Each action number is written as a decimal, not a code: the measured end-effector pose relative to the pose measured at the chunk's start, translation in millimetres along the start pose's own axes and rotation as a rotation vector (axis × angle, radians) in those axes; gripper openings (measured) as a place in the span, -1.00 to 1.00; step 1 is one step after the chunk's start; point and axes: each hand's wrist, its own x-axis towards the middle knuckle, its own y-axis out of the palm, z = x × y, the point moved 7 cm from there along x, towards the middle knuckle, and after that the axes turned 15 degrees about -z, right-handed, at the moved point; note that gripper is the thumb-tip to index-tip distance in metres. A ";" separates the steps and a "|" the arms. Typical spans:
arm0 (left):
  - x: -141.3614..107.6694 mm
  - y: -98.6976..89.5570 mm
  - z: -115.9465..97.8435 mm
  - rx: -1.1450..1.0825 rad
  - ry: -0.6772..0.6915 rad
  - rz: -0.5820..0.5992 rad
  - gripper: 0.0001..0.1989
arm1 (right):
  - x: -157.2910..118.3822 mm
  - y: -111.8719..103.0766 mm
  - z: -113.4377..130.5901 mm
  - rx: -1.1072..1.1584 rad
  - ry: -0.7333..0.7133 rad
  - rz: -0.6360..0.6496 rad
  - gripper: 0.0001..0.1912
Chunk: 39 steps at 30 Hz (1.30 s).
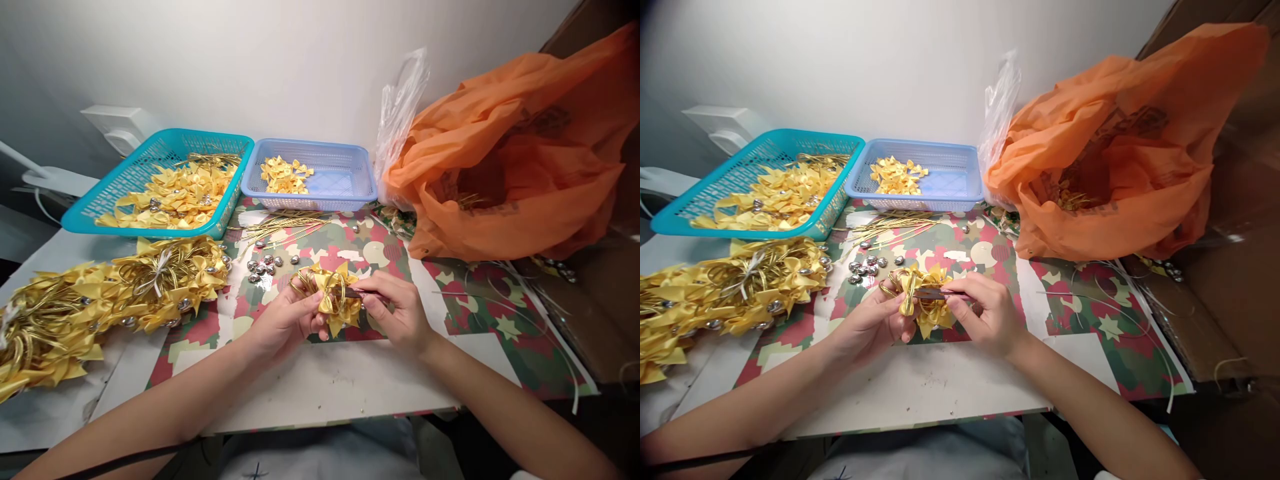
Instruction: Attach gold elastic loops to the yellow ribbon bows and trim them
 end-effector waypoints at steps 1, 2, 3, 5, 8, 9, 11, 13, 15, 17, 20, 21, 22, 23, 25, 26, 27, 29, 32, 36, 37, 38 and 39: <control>0.4 -0.7 0.7 0.001 -0.005 -0.004 -0.64 | 0.2 0.0 0.5 -0.002 -0.004 -0.003 -0.74; 0.7 -1.1 1.3 0.003 -0.010 -0.007 -0.63 | 0.4 0.1 0.9 -0.004 -0.007 -0.004 -0.75; 0.8 -1.2 1.7 0.005 -0.013 -0.007 -0.63 | 0.5 0.4 1.3 -0.008 -0.008 -0.004 -0.75; 0.7 -0.7 1.9 0.009 -0.014 -0.005 -0.64 | 0.8 0.7 1.8 -0.016 -0.011 -0.007 -0.77; -0.1 1.0 0.7 0.019 -0.003 -0.009 -0.65 | 1.2 0.3 2.5 -0.019 -0.019 -0.021 -0.78; -0.4 1.7 0.2 0.022 0.003 -0.010 -0.65 | 1.3 0.0 2.5 -0.020 -0.019 -0.025 -0.78; -0.8 2.6 -0.8 0.026 0.011 -0.016 -0.65 | 1.4 -0.2 2.4 -0.028 -0.016 -0.024 -0.79; -1.0 3.0 -1.0 0.028 0.012 -0.020 -0.65 | 1.6 -0.2 2.3 -0.035 -0.012 -0.020 -0.79; -0.8 2.9 -0.9 0.028 0.010 -0.024 -0.65 | 1.8 -0.1 2.5 -0.034 -0.011 -0.022 -0.80; -0.7 3.1 -0.7 0.027 0.010 -0.018 -0.66 | 2.1 0.5 3.2 -0.027 -0.015 -0.027 -0.81; -0.3 3.2 -0.4 0.028 0.012 -0.005 -0.68 | 2.3 2.4 4.5 -0.023 -0.026 -0.034 -0.82; 0.0 3.0 -0.3 0.027 0.013 -0.005 -0.68 | 2.4 3.0 4.6 -0.023 -0.024 -0.035 -0.82; 0.3 2.7 -0.4 0.026 0.016 -0.009 -0.68 | 2.5 3.7 4.5 -0.021 -0.018 -0.034 -0.81; 0.6 2.4 -0.5 0.027 0.018 -0.014 -0.68 | 2.5 4.4 4.0 -0.018 -0.007 -0.031 -0.81; 0.7 2.7 -0.3 0.034 0.018 -0.015 -0.67 | 2.4 5.4 2.6 -0.007 0.019 -0.023 -0.81; 0.5 3.1 -0.1 0.040 0.016 -0.014 -0.67 | 2.3 5.7 1.6 -0.002 0.033 -0.019 -0.81; 0.2 3.4 0.1 0.044 0.013 -0.014 -0.66 | 2.2 6.0 0.7 0.003 0.048 -0.015 -0.81; -0.4 4.0 0.3 0.048 0.008 -0.016 -0.65 | 1.9 6.0 -1.2 0.012 0.075 -0.014 -0.82; -1.0 4.2 0.5 0.048 0.005 -0.020 -0.64 | 1.6 5.7 -2.7 0.017 0.106 -0.019 -0.82; -0.6 2.7 0.9 0.040 0.004 -0.027 -0.65 | 2.0 4.4 -0.6 -0.003 0.110 -0.048 -0.82; -0.5 2.3 1.2 0.038 0.001 -0.027 -0.65 | 2.2 3.9 0.4 -0.008 0.103 -0.059 -0.82; -0.5 1.9 1.6 0.036 -0.004 -0.027 -0.64 | 2.2 3.6 1.4 -0.014 0.093 -0.069 -0.82; -0.5 1.6 2.0 0.037 -0.011 -0.028 -0.64 | 2.2 3.5 2.1 -0.020 0.083 -0.074 -0.82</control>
